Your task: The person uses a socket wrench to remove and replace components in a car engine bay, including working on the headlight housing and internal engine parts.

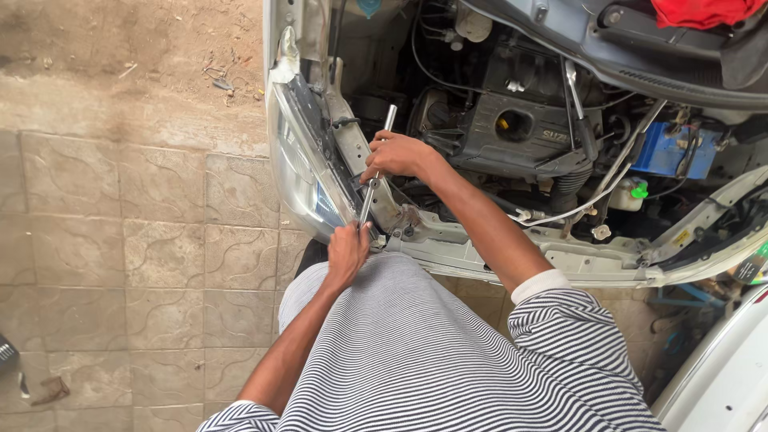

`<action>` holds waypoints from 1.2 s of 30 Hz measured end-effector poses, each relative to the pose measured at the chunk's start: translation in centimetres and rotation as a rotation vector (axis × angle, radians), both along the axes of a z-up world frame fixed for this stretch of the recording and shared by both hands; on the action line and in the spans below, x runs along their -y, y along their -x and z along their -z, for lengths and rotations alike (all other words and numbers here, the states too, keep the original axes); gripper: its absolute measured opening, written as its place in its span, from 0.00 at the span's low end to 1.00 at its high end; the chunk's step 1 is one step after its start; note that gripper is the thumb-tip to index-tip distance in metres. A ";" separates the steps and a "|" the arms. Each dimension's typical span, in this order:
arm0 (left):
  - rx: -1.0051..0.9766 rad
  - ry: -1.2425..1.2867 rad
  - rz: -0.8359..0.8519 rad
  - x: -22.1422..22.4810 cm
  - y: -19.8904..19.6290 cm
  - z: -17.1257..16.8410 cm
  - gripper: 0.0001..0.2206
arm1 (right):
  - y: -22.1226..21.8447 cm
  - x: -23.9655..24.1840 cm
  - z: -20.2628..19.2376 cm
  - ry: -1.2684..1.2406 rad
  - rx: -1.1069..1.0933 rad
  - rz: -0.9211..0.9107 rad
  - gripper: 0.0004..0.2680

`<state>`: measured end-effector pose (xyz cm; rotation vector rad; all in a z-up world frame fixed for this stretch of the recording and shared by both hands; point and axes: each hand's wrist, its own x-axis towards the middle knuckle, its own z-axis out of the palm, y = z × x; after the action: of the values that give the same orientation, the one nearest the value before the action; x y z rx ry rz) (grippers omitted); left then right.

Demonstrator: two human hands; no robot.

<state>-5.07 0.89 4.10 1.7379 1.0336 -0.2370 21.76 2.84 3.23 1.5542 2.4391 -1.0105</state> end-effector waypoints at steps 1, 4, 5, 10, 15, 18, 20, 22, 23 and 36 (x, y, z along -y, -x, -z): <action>0.005 0.077 -0.041 0.1 -0.3 -0.3 0.20 | 0.1 -0.5 0.4 0.013 0.018 -0.036 0.14; 0.016 0.263 -0.140 0.3 -0.9 -1.0 0.21 | 0.8 -2.0 1.5 0.048 0.067 -0.097 0.14; 0.017 0.293 -0.159 0.4 -1.1 -1.1 0.21 | 0.9 -2.5 1.6 0.057 0.082 -0.087 0.13; 0.017 0.433 -0.194 1.0 -2.0 -0.8 0.21 | 2.2 -4.1 -1.3 0.097 0.269 -0.120 0.10; -0.028 0.552 -0.192 1.4 -2.3 0.3 0.20 | 2.5 -5.1 -3.0 0.294 0.257 -0.142 0.21; -0.003 0.598 -0.211 1.9 -2.7 0.7 0.22 | 2.5 -4.9 -1.5 0.319 0.219 -0.159 0.19; 0.009 0.615 -0.214 2.0 -2.9 1.0 0.22 | 2.1 -5.1 -0.6 0.312 0.207 -0.204 0.16; 0.015 0.650 -0.236 2.4 -2.6 1.3 0.21 | 2.5 -5.2 -0.3 0.322 0.206 -0.240 0.14; 0.022 0.672 -0.253 2.4 -2.5 1.7 0.21 | 2.8 -5.6 -0.3 0.331 0.219 -0.251 0.14; 0.055 0.681 -0.209 2.6 -2.6 3.0 0.22 | 1.5 -5.6 -0.5 0.371 0.183 -0.261 0.11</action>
<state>-2.45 -1.68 1.15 1.0117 0.9418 -0.3571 20.23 8.41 3.77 1.1232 2.1107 -1.1318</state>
